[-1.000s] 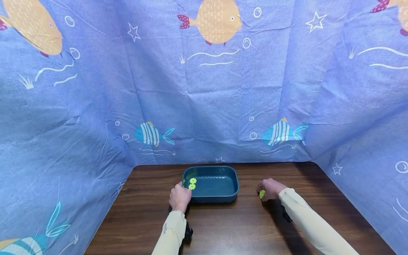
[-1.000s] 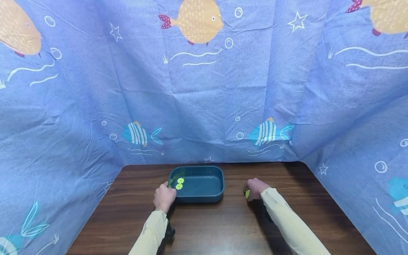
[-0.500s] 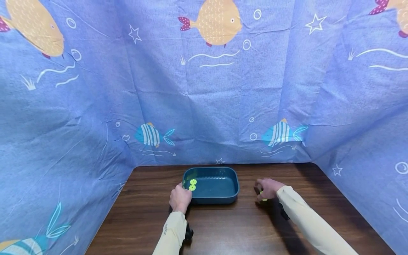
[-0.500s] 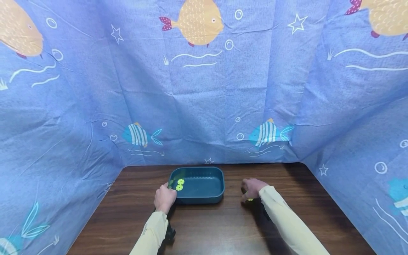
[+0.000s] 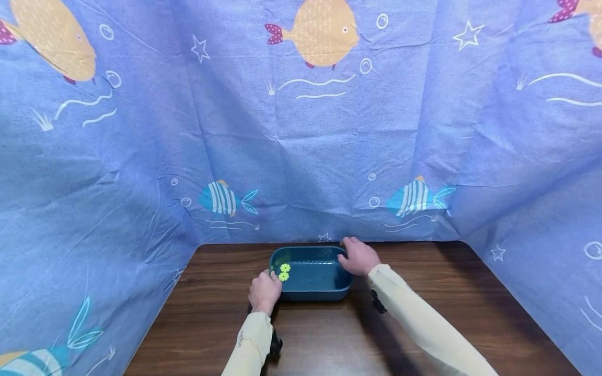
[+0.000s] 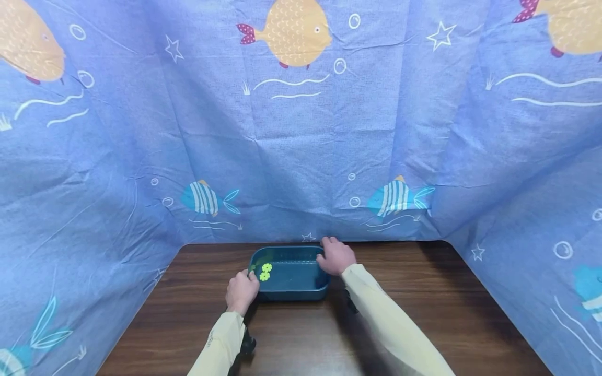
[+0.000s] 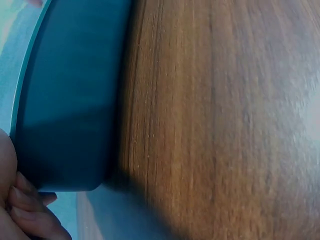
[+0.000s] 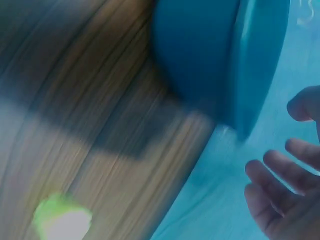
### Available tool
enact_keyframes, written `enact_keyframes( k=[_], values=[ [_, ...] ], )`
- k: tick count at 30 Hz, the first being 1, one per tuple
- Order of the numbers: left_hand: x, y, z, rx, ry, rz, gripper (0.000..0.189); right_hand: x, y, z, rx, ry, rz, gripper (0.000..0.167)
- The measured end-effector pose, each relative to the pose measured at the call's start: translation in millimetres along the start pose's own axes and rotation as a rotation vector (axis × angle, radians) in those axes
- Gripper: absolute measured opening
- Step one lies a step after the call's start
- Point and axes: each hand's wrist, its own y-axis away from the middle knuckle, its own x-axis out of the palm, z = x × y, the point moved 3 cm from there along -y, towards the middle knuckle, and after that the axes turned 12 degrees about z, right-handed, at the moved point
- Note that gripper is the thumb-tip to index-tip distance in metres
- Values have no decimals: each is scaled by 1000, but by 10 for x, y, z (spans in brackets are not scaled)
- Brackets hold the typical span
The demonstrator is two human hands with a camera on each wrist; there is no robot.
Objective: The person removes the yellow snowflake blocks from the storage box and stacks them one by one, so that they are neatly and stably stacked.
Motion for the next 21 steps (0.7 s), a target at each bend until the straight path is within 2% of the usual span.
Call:
enact_keyframes(
  k=[5, 10, 13, 16, 21],
  values=[
    [-15, -3, 18, 37, -19, 9, 32, 201, -169, 514, -122, -17, 104, 35],
    [-23, -13, 46, 67, 36, -15, 33, 465, -297, 889, -206, -134, 255, 37],
    [-27, -14, 50, 90, 69, -31, 33, 615, -332, 1038, -204, -159, 340, 40],
    [-19, -13, 50, 103, 74, -46, 33, 751, -347, 1135, -187, -97, 381, 44],
    [1, -12, 36, 71, 62, -62, 35, 909, -330, 1191, -114, -7, 422, 49]
  ],
)
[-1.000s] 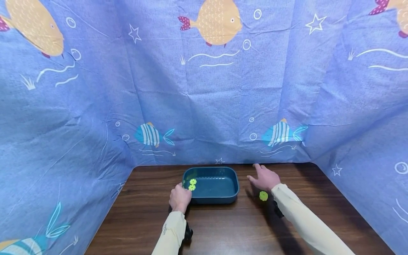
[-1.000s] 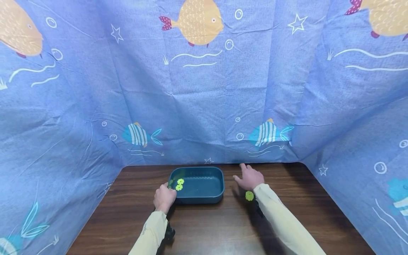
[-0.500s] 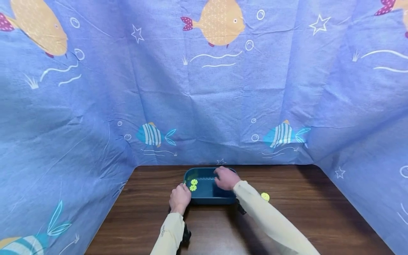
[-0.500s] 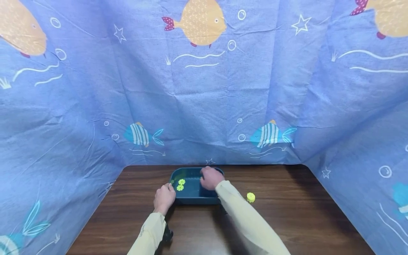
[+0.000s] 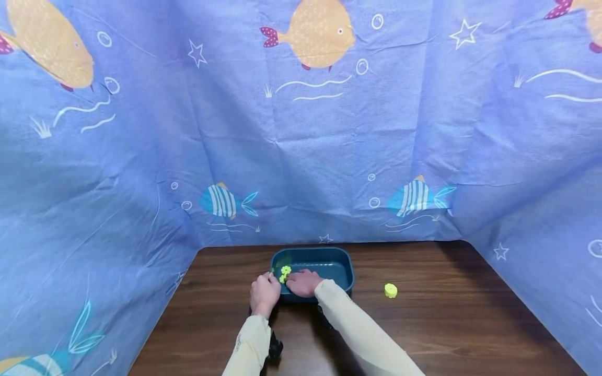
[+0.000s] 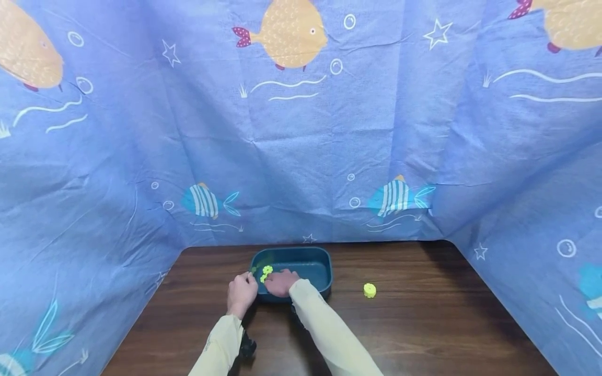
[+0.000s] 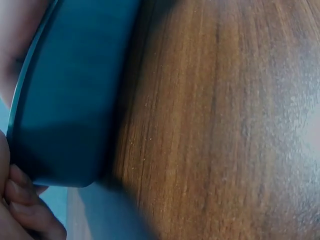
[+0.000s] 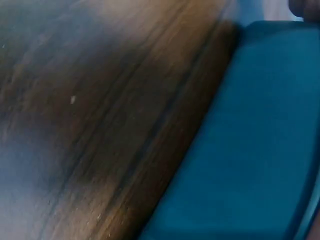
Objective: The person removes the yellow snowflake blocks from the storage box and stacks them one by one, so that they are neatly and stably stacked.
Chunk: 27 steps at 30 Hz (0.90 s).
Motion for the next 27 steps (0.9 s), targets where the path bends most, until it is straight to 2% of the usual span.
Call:
enact_keyframes(
  k=[5, 10, 17, 21, 27],
  values=[
    [20, 16, 6, -50, -28, -25, 34, -9, 54, -12, 68, 51, -7, 52],
    [39, 2, 10, -60, -28, -22, 35, -103, 150, -230, 157, 104, -17, 54],
    [45, 16, 19, -37, -39, -17, 34, -228, 343, -595, 226, 117, -40, 35],
    [48, 25, 16, -29, -38, -21, 34, -262, 404, -684, 224, 162, -76, 21],
    [66, 40, 0, -28, -39, -23, 35, -211, 397, -720, 147, 211, -198, 3]
  ],
)
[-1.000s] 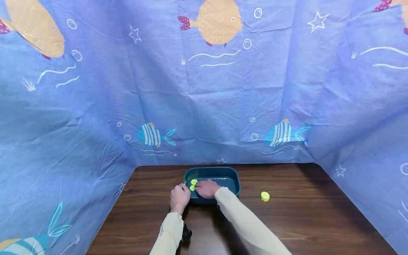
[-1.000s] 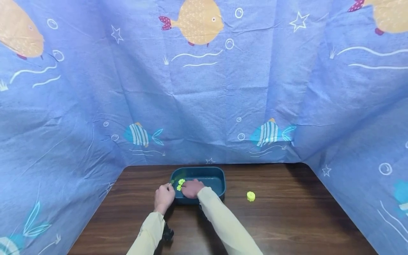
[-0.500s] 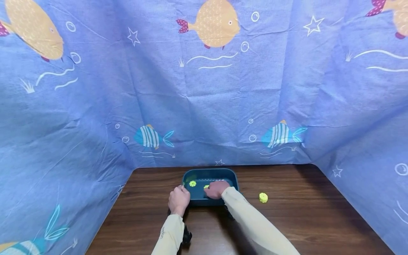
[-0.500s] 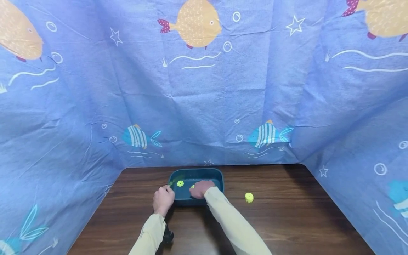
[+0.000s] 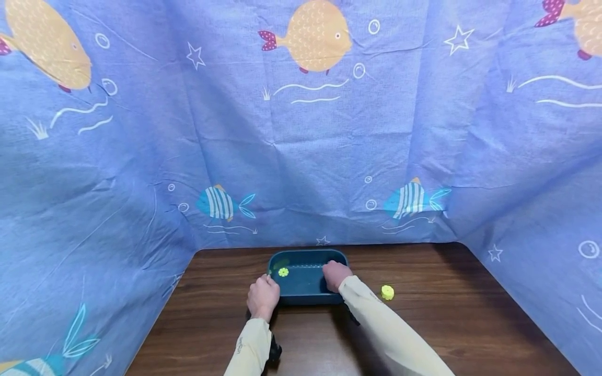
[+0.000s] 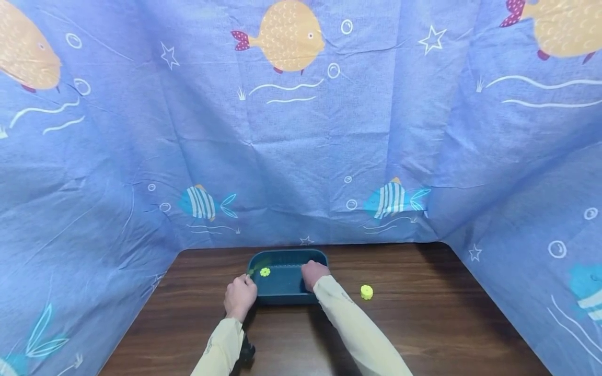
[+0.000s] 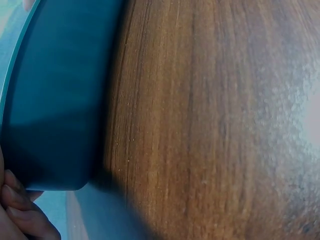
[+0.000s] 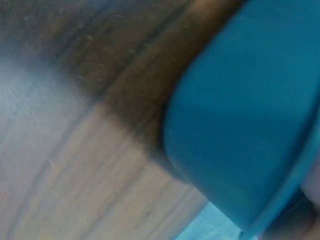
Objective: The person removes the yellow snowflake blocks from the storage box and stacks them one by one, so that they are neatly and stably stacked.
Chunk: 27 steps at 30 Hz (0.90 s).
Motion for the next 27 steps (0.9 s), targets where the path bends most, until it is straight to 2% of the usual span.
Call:
enact_keyframes(
  k=[6, 14, 27],
  values=[
    [17, -20, 8, 8, 8, -14, 34, 48, -55, 25, -7, 42, -78, 7],
    [3, -8, 8, -6, 8, -1, 34, 76, -121, 63, -11, 97, -87, 12],
    [-5, 2, -2, -16, 7, -8, 34, 100, -127, 57, -33, 154, -174, 13]
  ],
)
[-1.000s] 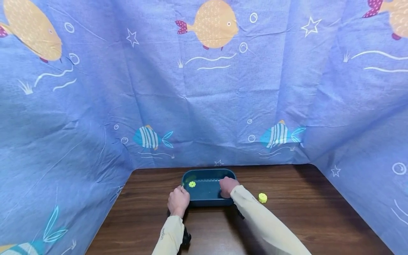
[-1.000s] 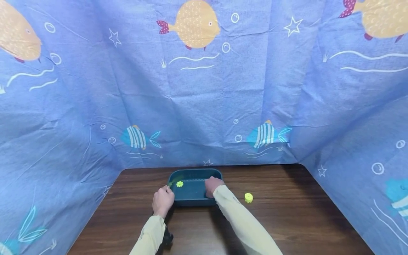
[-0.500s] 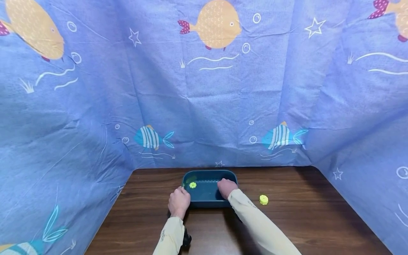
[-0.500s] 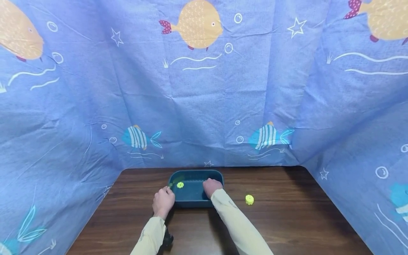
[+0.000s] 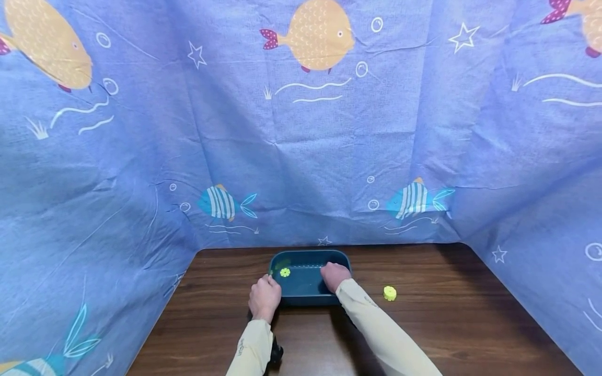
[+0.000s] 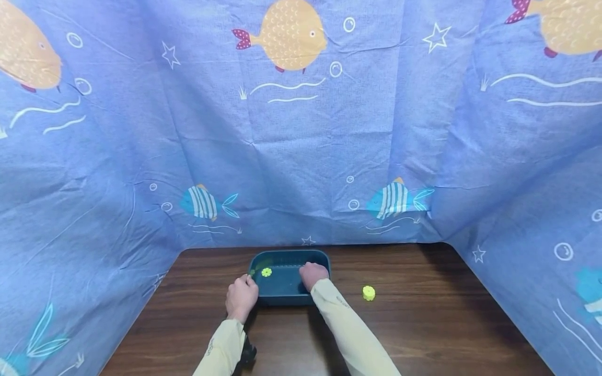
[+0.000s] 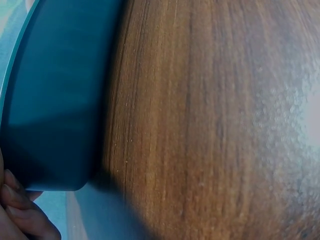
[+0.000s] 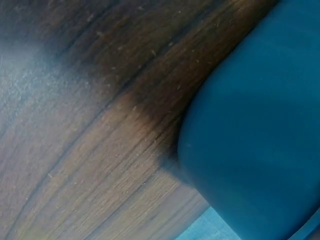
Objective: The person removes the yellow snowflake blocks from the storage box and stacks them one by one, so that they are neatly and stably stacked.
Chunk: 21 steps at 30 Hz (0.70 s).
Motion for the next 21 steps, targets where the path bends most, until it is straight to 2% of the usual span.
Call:
enact_keyframes(
  k=[3, 10, 16, 19, 21],
  values=[
    [0, 3, 0, 0, 3, 2, 34, -27, 26, -5, 0, -9, 0, 11],
    [9, 5, -1, -1, -17, -5, 35, -7, 62, -62, 40, -113, 33, 5],
    [7, -1, -13, 2, -44, 3, 37, -19, 104, -140, 1, -149, -22, 8],
    [-11, -1, -16, 1, -61, 14, 36, -118, 159, -240, -57, -243, -93, 9],
    [-29, -1, -15, 0, -71, 10, 36, -213, 200, -355, -84, -364, -128, 7]
  ],
)
